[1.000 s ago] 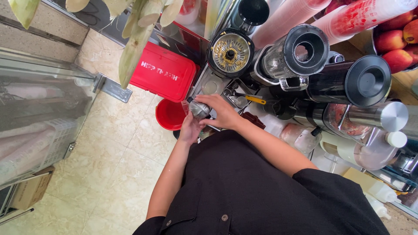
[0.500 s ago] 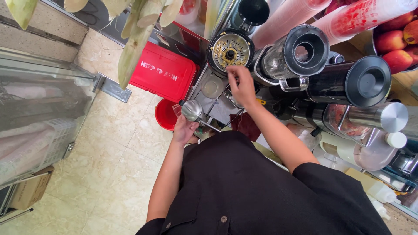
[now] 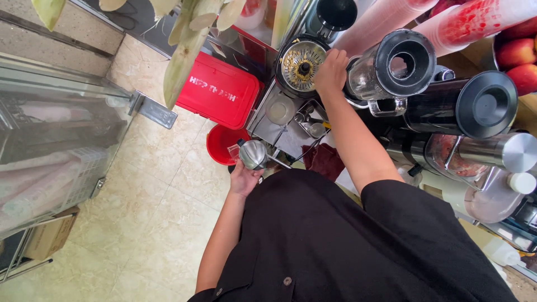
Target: Clean blender parts and components after use.
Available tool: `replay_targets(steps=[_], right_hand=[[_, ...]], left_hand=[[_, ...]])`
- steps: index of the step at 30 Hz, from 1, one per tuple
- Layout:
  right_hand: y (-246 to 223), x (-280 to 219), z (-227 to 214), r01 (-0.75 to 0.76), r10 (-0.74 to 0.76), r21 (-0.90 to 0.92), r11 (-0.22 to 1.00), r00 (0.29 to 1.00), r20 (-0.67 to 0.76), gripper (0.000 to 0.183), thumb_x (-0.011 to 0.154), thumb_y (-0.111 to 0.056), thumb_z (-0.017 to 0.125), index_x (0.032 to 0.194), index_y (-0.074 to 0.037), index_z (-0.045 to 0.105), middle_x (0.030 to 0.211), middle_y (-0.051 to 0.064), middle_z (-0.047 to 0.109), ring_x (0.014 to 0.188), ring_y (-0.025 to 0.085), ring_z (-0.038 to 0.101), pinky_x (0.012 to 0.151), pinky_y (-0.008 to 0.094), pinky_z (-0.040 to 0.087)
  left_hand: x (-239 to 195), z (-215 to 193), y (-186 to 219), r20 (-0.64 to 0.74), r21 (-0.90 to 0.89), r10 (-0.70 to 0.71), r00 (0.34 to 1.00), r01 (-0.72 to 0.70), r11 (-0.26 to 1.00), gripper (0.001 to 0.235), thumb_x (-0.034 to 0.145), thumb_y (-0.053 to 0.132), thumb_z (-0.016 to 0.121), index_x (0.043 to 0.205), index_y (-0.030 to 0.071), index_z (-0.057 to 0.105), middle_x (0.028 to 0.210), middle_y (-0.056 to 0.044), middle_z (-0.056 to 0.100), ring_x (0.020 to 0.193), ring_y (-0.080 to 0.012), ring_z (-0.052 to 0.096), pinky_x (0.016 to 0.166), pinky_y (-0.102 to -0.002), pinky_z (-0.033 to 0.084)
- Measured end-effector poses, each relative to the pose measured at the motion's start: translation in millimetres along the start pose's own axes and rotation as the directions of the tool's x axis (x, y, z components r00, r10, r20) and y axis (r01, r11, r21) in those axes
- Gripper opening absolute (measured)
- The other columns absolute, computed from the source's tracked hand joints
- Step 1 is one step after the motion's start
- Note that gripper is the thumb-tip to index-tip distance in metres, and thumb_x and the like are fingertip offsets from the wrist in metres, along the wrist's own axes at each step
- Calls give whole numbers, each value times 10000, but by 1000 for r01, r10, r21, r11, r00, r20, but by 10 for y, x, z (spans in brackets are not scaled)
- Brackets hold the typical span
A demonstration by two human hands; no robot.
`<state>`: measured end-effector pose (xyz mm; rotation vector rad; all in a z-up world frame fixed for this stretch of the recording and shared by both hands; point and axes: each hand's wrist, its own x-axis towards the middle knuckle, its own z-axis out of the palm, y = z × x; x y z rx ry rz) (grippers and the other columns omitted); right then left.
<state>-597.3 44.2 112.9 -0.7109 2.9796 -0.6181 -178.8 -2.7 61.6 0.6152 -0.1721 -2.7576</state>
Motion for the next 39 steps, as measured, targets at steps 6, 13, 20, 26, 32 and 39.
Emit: replay_targets(steps=[6,13,20,26,32,39], right_hand=[[421,287,553,-36,34,-113,993,999,-16,289,907,-2,704,1140,-78,551,1166,105,536,1122,318,557,871,391,550],[48,115,130,20,-16,-93,995,999,44,373,804,26,660,1155,-37,551,1157,146,521,1128,340,530,860,380,547],[-477,-1077,-545,207,-179,452,867,978,-104,319,990,-84,619,1299,-56,548,1268,154,533,1221,356,497,1079,482,373],[-594,-2173,-967,170,-519,766,620,821,238,646,870,-250,761,1408,-59,459,1373,194,453,1286,356,463,1060,446,432],[-133,-2703,-638,-22,-331,644,765,845,421,748,886,-227,801,1488,-83,382,1414,177,438,1307,378,528,1073,407,476],[694,-3318,-109,-223,-36,566,794,912,409,680,938,-242,775,1479,-101,387,1365,212,524,1283,391,559,1082,438,464]], left_hand=[[-55,176,-38,1,102,-2,1000,2,995,459,1083,450,465,1410,135,530,1349,-74,618,1016,-182,566,727,-317,400],[-67,191,-43,-81,69,-16,997,21,997,443,1059,431,462,1394,148,528,1354,-53,614,1034,-167,574,708,-307,390],[118,34,-66,-111,78,-36,993,44,996,340,1076,436,532,1260,153,575,1148,-6,625,849,-134,512,672,-281,374],[307,41,-106,-228,298,-127,965,193,935,362,1054,466,572,1143,118,613,919,17,613,781,-92,538,607,-249,374],[445,75,-353,-353,509,-322,879,469,722,355,1018,451,606,1097,106,637,865,42,621,697,-52,529,544,-216,340],[618,-282,-888,-478,747,-348,807,581,322,424,1044,472,568,920,78,665,775,0,640,641,-66,577,513,-218,435]])
